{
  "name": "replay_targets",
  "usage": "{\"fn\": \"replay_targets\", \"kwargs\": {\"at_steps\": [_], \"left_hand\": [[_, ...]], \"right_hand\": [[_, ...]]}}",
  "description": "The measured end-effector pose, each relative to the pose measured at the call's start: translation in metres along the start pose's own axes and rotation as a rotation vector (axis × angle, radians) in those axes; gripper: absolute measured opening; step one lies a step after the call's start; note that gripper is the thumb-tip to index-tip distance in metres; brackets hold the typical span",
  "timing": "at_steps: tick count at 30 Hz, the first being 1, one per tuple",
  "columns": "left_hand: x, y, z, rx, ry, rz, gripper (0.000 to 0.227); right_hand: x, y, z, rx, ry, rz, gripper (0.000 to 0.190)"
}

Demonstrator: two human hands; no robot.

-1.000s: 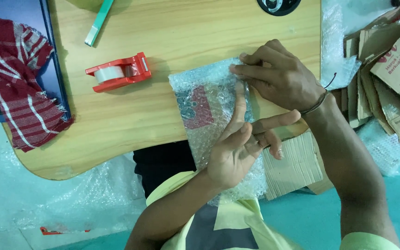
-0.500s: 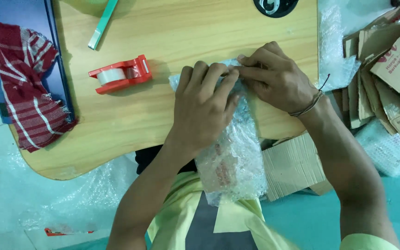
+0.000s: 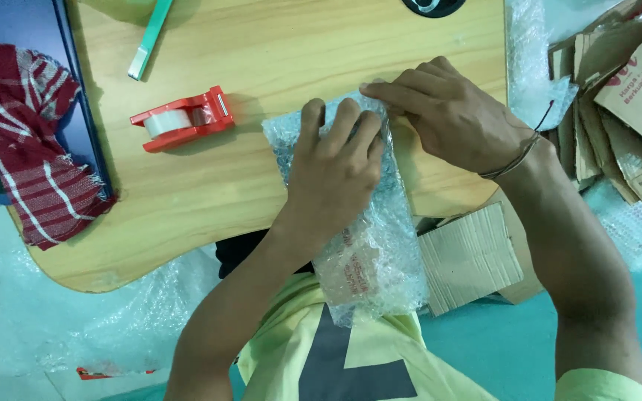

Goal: Wrapping an item in bubble wrap and securing it with adhesive tape.

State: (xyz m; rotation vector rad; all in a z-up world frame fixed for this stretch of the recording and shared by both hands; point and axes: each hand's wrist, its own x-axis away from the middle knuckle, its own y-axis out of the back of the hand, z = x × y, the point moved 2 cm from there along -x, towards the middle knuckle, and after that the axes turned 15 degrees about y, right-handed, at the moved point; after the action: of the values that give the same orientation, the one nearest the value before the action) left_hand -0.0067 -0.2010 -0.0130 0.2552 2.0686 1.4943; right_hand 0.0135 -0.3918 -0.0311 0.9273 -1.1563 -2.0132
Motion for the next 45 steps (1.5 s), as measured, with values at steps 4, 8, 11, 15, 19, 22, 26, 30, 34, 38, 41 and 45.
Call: {"fn": "replay_targets", "kwargs": {"at_steps": [4, 8, 11, 15, 19, 22, 26, 30, 34, 38, 41, 45], "left_hand": [[0.002, 0.0, 0.001, -0.027, -0.035, 0.025, 0.011], [0.01, 0.001, -0.002, -0.071, -0.071, 0.119, 0.015], [0.029, -0.005, -0.018, -0.239, -0.073, 0.219, 0.034], [0.034, -0.005, -0.022, -0.46, -0.112, 0.254, 0.06], [0.034, 0.002, -0.017, -0.263, -0.045, 0.274, 0.07], [0.037, 0.008, -0.015, -0.09, -0.002, 0.167, 0.051], [0.039, 0.005, -0.001, 0.011, 0.004, 0.277, 0.051], [0.037, 0.05, 0.032, 0.646, 0.151, 0.296, 0.052], [0.078, 0.089, 0.043, 0.846, 0.425, 0.172, 0.031], [0.143, 0.091, 0.041, 1.078, 0.734, 0.343, 0.022], [0.184, 0.067, 0.042, 1.232, 0.829, 0.546, 0.03], [0.215, 0.039, 0.03, 1.238, 0.864, 0.883, 0.078]], "right_hand": [[0.002, 0.001, 0.001, 0.013, 0.02, 0.008, 0.046], [0.003, 0.002, 0.0, 0.0, 0.014, 0.0, 0.04], [0.004, 0.002, 0.002, -0.018, 0.01, 0.01, 0.042], [0.003, 0.002, 0.005, 0.029, -0.011, 0.068, 0.045], [0.004, 0.001, 0.007, 0.053, -0.005, 0.094, 0.046], [0.0, 0.003, 0.01, 0.017, 0.0, 0.048, 0.046], [-0.002, 0.007, 0.011, 0.036, -0.001, 0.038, 0.041], [0.0, 0.01, 0.01, -0.064, -0.097, 0.131, 0.057], [0.006, 0.014, 0.012, 0.041, -0.119, 0.316, 0.097], [0.011, 0.015, 0.028, 0.12, -0.075, 0.369, 0.111], [0.007, 0.014, 0.045, 0.167, 0.009, 0.332, 0.117], [0.001, 0.013, 0.065, 0.221, 0.134, 0.307, 0.109]]}}
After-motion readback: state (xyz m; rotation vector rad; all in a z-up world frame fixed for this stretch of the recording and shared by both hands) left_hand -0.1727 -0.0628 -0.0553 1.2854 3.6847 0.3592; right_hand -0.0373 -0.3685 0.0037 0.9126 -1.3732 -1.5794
